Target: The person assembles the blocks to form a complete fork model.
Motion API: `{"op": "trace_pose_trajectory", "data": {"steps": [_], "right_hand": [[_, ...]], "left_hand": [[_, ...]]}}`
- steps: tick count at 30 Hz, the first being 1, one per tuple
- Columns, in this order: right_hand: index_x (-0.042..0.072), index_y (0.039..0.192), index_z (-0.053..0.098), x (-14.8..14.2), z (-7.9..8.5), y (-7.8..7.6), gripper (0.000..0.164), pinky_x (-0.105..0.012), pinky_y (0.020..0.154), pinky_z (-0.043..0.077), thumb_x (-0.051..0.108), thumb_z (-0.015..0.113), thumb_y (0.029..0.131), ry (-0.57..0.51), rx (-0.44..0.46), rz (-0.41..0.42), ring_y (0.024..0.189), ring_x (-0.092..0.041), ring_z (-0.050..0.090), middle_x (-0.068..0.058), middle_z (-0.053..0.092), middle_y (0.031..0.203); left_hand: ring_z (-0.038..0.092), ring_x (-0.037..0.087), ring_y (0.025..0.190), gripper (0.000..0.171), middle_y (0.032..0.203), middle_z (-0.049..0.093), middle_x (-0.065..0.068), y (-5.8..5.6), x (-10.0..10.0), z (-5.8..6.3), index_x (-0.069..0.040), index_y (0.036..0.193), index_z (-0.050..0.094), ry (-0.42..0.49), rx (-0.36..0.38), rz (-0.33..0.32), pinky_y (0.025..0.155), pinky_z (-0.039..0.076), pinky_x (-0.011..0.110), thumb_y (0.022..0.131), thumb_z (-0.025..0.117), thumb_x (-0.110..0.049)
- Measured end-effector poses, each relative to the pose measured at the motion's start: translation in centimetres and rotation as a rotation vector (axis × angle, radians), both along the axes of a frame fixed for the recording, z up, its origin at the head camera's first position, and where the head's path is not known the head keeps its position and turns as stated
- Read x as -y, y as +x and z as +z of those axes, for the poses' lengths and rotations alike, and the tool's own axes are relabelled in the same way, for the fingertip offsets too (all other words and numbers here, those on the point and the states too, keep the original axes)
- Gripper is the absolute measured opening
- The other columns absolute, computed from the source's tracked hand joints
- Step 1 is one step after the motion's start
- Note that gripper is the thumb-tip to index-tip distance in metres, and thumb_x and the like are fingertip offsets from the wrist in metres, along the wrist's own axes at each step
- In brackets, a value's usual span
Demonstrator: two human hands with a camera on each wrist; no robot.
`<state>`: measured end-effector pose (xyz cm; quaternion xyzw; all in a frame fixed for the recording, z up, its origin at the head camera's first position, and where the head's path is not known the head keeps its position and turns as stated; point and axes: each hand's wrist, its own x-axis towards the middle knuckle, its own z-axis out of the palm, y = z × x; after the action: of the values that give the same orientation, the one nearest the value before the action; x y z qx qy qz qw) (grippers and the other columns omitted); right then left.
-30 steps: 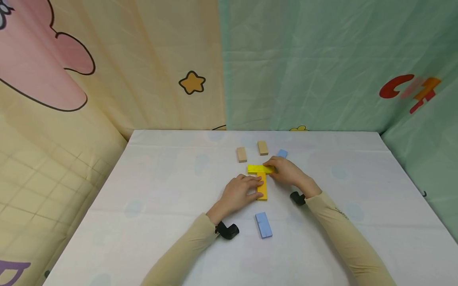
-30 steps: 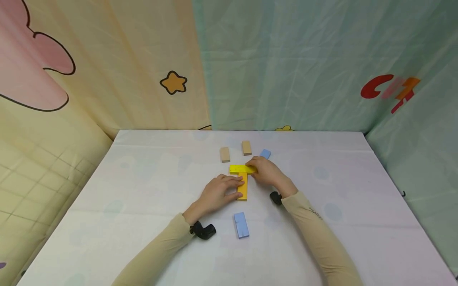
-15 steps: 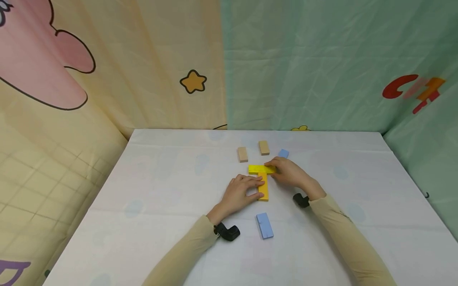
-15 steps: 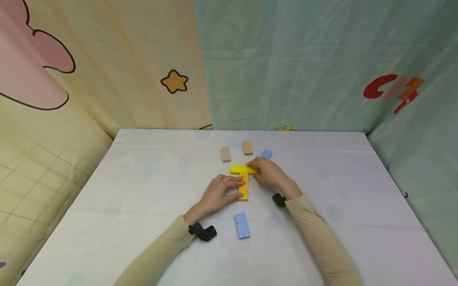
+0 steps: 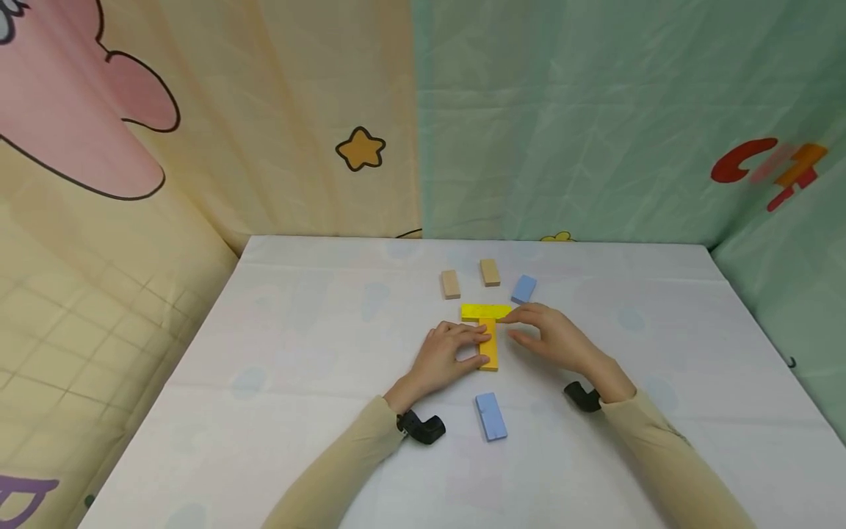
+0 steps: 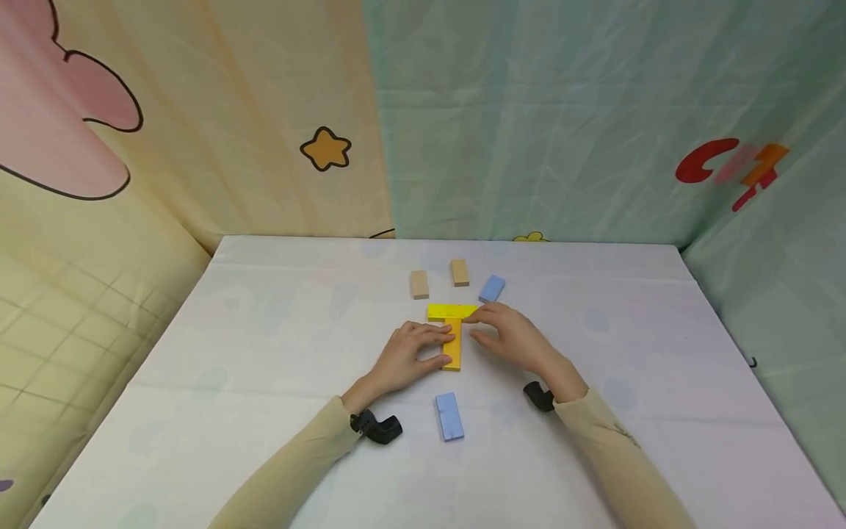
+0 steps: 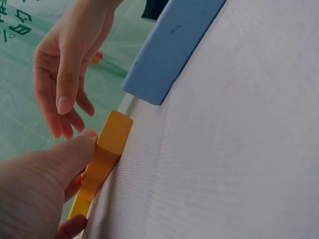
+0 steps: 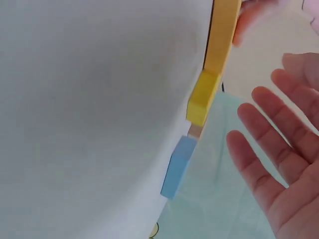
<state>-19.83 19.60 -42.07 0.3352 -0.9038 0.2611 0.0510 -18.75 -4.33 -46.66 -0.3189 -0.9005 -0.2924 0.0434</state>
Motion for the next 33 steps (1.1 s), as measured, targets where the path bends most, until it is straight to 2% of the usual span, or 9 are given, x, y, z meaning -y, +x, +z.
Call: {"op": "trace_pose_trajectory", "data": {"steps": [3, 8, 15, 22, 29, 33], "right_hand": [[0.005, 0.110, 0.070, -0.1, -0.3, 1.4, 0.025, -0.042, 0.085, 0.048, 0.008, 0.071, 0.085, -0.047, 0.011, 0.071, 0.102, -0.023, 0.060, -0.003, 0.066, 0.108], [0.006, 0.109, 0.070, -0.3, -0.8, 3.5, 0.024, -0.037, 0.083, 0.050, 0.009, 0.071, 0.085, -0.060, 0.067, 0.172, 0.100, -0.017, 0.063, 0.000, 0.068, 0.107], [0.011, 0.111, 0.071, -0.2, -1.2, 6.0, 0.027, -0.038, 0.083, 0.050, 0.016, 0.074, 0.084, -0.060, 0.071, 0.292, 0.103, -0.016, 0.062, 0.001, 0.066, 0.114], [0.021, 0.118, 0.069, 0.3, -0.9, 7.8, 0.033, -0.040, 0.088, 0.047, 0.030, 0.071, 0.086, 0.019, 0.149, 0.329, 0.114, -0.014, 0.055, 0.004, 0.059, 0.127], [0.021, 0.115, 0.070, 0.7, -1.2, 8.2, 0.036, -0.040, 0.087, 0.048, 0.032, 0.076, 0.081, 0.073, 0.045, 0.343, 0.114, -0.015, 0.055, 0.001, 0.060, 0.127], [0.021, 0.111, 0.072, 0.7, -1.3, 8.2, 0.033, -0.039, 0.086, 0.048, 0.029, 0.078, 0.080, 0.096, 0.018, 0.345, 0.113, -0.015, 0.056, 0.001, 0.060, 0.126]], "left_hand": [[0.046, 0.014, 0.110, 0.043, 0.136, 0.052, -0.009, 0.0, 0.0, -0.1, -0.022, 0.127, 0.062, 0.010, -0.002, -0.002, 0.084, 0.034, 0.032, 0.089, 0.064, -0.042], [0.046, 0.015, 0.110, 0.042, 0.136, 0.052, -0.007, -0.1, -0.1, -0.2, -0.022, 0.126, 0.063, 0.023, -0.018, -0.003, 0.084, 0.035, 0.033, 0.089, 0.066, -0.040], [0.046, 0.015, 0.109, 0.041, 0.136, 0.052, -0.007, 0.0, -0.1, -0.2, -0.022, 0.126, 0.064, 0.027, -0.026, -0.005, 0.084, 0.035, 0.033, 0.089, 0.065, -0.041], [0.046, 0.015, 0.109, 0.042, 0.136, 0.052, -0.007, 0.0, 0.0, -0.1, -0.022, 0.127, 0.063, 0.025, -0.028, -0.004, 0.083, 0.035, 0.032, 0.089, 0.064, -0.042], [0.046, 0.015, 0.110, 0.043, 0.137, 0.051, -0.008, -0.1, 0.0, -0.2, -0.023, 0.128, 0.062, 0.020, -0.016, -0.002, 0.084, 0.034, 0.033, 0.089, 0.064, -0.042], [0.046, 0.015, 0.110, 0.043, 0.137, 0.051, -0.007, 0.0, 0.0, -0.2, -0.023, 0.128, 0.062, 0.022, -0.014, -0.002, 0.085, 0.034, 0.033, 0.089, 0.064, -0.042]]}}
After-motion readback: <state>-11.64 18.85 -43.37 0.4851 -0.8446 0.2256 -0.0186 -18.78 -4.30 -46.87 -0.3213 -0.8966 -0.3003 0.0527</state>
